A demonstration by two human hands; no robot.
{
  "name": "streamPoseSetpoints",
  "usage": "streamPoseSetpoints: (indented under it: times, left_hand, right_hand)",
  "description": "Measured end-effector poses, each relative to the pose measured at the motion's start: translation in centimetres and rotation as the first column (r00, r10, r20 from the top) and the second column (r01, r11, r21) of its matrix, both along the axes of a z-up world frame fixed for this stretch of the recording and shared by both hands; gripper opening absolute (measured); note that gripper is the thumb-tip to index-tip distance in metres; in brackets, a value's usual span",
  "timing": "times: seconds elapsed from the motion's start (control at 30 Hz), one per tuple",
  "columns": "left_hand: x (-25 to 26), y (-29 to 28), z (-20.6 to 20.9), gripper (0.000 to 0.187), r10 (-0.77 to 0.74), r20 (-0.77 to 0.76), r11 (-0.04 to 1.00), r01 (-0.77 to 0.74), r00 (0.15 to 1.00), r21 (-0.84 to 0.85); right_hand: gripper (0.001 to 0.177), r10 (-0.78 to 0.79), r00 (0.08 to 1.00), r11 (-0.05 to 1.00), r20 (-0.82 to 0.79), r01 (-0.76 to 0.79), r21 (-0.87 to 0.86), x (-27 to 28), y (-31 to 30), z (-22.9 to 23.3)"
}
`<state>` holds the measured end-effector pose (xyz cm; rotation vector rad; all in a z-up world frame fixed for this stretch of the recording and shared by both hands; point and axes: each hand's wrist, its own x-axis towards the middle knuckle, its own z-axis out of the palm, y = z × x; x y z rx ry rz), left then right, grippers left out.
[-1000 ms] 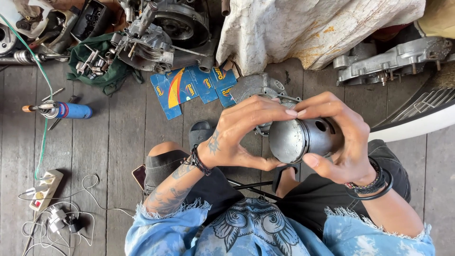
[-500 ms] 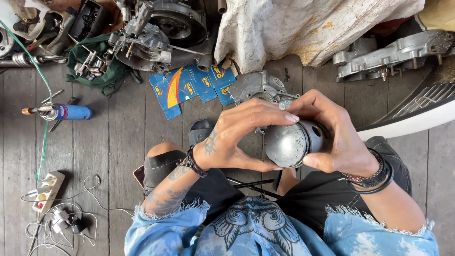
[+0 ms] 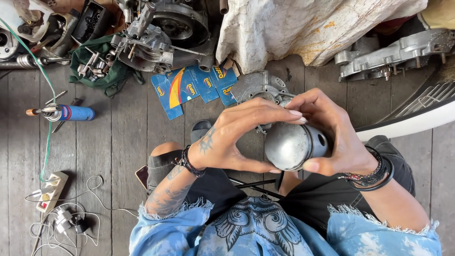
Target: The person sits on the floor and installs piston rings onto a piston by hand, then uses a tool to press the rings into place. The person handles the piston and rings repeatedly, adjusting their position and ensuring the rings are seated correctly.
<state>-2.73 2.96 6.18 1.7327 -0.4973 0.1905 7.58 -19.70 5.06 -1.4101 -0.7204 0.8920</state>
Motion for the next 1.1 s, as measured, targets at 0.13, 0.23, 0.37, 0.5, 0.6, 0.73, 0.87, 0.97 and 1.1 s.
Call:
streamPoseSetpoints:
  times: [0.13,0.23,0.37,0.5,0.6,0.73,0.87,0.97,1.1]
  left_hand:
    - [-0.2,0.0,-0.3,0.079,0.016,0.005,1.0,-0.016,1.0,-0.02]
    - [-0.3,-0.2,-0.6,0.078,0.049,-0.009,0.999,-0.049,0.999,-0.021]
    - [-0.3,-0.4,-0.3,0.076,0.088,-0.023,0.996,-0.088,0.996,-0.034]
    - [-0.3,-0.7,-0.2,0.072,0.111,-0.02,0.993,-0.112,0.994,-0.038]
    - [-0.3,-1.0,-0.2,0.069,0.125,0.014,0.992,-0.125,0.992,-0.022]
    - [-0.1,-1.0,-0.3,0.067,0.112,0.034,0.994,-0.112,0.993,-0.017]
    - [-0.2,-0.7,-0.3,0.067,0.083,0.002,0.996,-0.083,0.997,-0.039]
    - [-0.3,-0.7,0.0,0.065,0.082,0.007,0.995,-0.081,0.997,-0.049]
    - [-0.2,-1.0,-0.2,0.063,0.106,0.049,0.994,-0.103,0.993,-0.046]
  right_hand:
    - [0.09,0.033,0.998,0.998,-0.06,-0.03,0.053,-0.1,0.4,-0.2]
    - [0.089,0.016,0.99,1.0,-0.14,-0.013,0.018,-0.4,0.7,0.3]
    - [0.091,0.031,0.998,0.999,-0.047,-0.031,0.012,-0.8,0.9,1.1]
    - [0.091,-0.011,0.998,1.0,0.065,0.011,0.005,-1.4,0.7,1.4]
    - [0.084,-0.021,0.986,1.0,0.163,0.024,-0.019,-1.5,0.6,1.7]
    - [0.081,-0.061,0.987,0.996,0.152,0.07,-0.051,-1.5,-0.1,0.9]
    - [0.078,-0.052,0.994,0.997,0.096,0.056,-0.043,-1.4,-0.2,1.0]
    - [0.084,-0.05,0.99,0.994,0.128,0.061,-0.086,-1.5,-0.8,1.2]
    - [0.091,-0.033,0.978,0.993,0.208,0.056,-0.106,-1.4,-0.6,1.6]
